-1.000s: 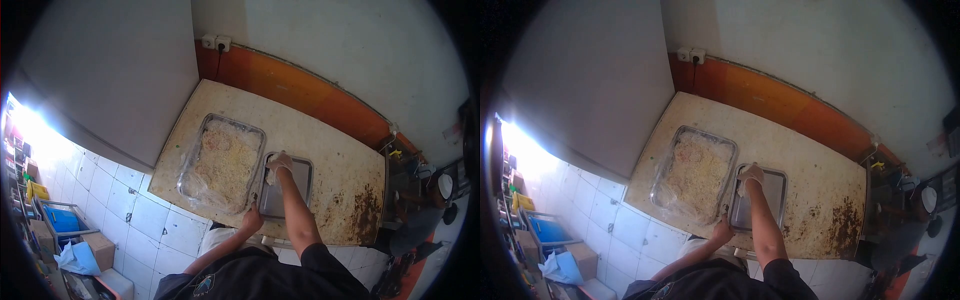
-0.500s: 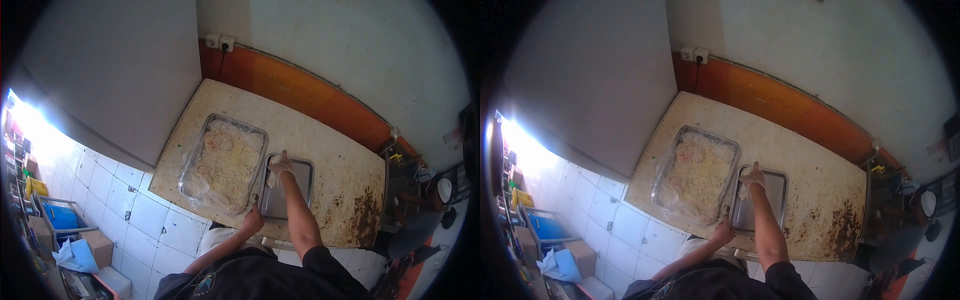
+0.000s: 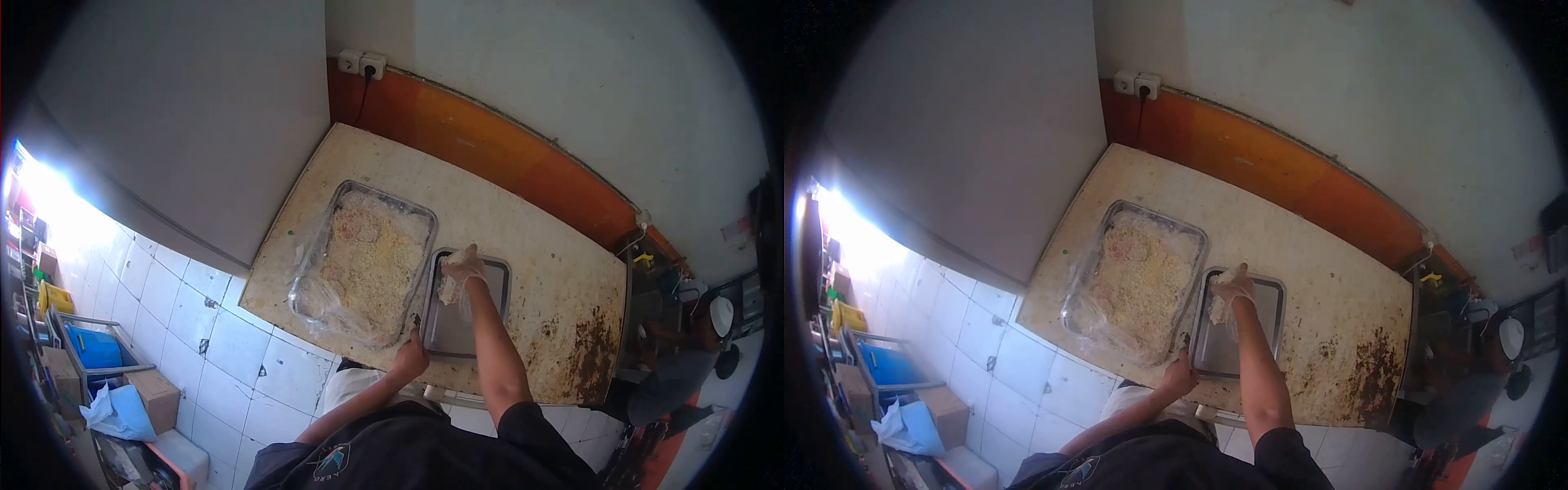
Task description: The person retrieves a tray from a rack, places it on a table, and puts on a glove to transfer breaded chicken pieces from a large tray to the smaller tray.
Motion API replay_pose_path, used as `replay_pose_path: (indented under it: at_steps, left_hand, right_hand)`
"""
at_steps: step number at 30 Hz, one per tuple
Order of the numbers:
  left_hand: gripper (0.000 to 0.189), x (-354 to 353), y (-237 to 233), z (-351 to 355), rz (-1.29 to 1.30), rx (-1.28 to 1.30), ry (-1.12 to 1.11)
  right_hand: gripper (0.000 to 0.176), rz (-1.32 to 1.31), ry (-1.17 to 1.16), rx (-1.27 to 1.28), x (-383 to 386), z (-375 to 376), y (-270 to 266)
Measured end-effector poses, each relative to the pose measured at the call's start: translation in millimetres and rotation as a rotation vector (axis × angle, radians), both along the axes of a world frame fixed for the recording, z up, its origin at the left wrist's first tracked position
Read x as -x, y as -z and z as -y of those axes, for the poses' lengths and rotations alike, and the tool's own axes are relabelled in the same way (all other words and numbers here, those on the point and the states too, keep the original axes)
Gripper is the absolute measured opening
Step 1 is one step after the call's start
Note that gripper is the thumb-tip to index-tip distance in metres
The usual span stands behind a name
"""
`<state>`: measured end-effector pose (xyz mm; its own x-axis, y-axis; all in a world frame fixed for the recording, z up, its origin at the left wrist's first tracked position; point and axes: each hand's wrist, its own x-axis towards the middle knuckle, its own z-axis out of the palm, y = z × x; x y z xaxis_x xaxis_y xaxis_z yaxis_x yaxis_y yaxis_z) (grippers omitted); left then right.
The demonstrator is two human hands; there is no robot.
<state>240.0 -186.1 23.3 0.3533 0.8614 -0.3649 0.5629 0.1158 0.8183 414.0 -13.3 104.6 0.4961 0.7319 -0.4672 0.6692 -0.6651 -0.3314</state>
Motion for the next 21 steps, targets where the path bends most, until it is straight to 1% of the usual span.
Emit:
replay_pose_path:
  at_steps: [1, 2, 4, 5, 7, 8, 13, 14, 16, 17, 19, 21]
  left_hand:
    - [0.050, 0.8, 0.1, 0.3, 0.002, -0.015, 0.001]
    - [0.051, 1.0, -0.1, 0.2, 0.005, -0.030, 0.002]
    - [0.052, 0.6, -1.4, -1.4, -0.009, -0.009, 0.005]
    - [0.053, 1.0, -2.3, -1.5, -0.027, 0.015, 0.008]
    - [0.054, 3.3, -4.6, -2.9, -0.007, -0.002, 0.001]
    - [0.054, 4.1, -4.4, -2.1, 0.013, -0.021, 0.002]
    - [0.056, 2.4, -6.9, -2.8, -0.012, -0.022, 0.010]
    - [0.056, 3.3, -7.3, -1.9, -0.011, -0.038, 0.010]
    - [0.057, 4.9, -1.4, -0.7, -0.018, -0.039, 0.015]
    - [0.057, 3.7, 0.9, -1.1, -0.012, -0.042, 0.015]
    - [0.060, 3.6, 1.9, -2.5, -0.018, -0.019, 0.024]
    - [0.062, 2.5, 5.1, -3.7, -0.026, 0.004, 0.033]
  right_hand:
    - [0.095, -0.047, -0.002, 0.003, 1.2, -0.3, -5.3]
    - [0.095, -0.046, -0.002, 0.003, -4.0, -0.9, 3.3]
    - [0.086, -0.098, -0.055, -0.251, -30.9, -0.7, 41.5]
    - [0.086, -0.098, -0.059, -0.250, -46.2, 4.2, 53.7]
    - [0.074, -0.358, 0.073, -0.497, -68.1, 16.4, 69.6]
    - [0.074, -0.359, 0.072, -0.496, -66.8, 22.4, 71.0]
    - [0.050, -0.243, -0.062, -0.291, -69.2, 41.2, 64.6]
    - [0.050, -0.246, -0.061, -0.291, -65.1, 45.2, 59.7]
    - [0.044, -0.205, -0.001, -0.336, -54.6, 55.5, 51.5]
    - [0.044, -0.207, 0.004, -0.338, -57.2, 55.1, 57.7]
    - [0.044, -0.303, -0.033, -0.298, -68.9, 48.8, 81.0]
    - [0.042, -0.272, -0.005, -0.307, -63.9, 44.6, 87.6]
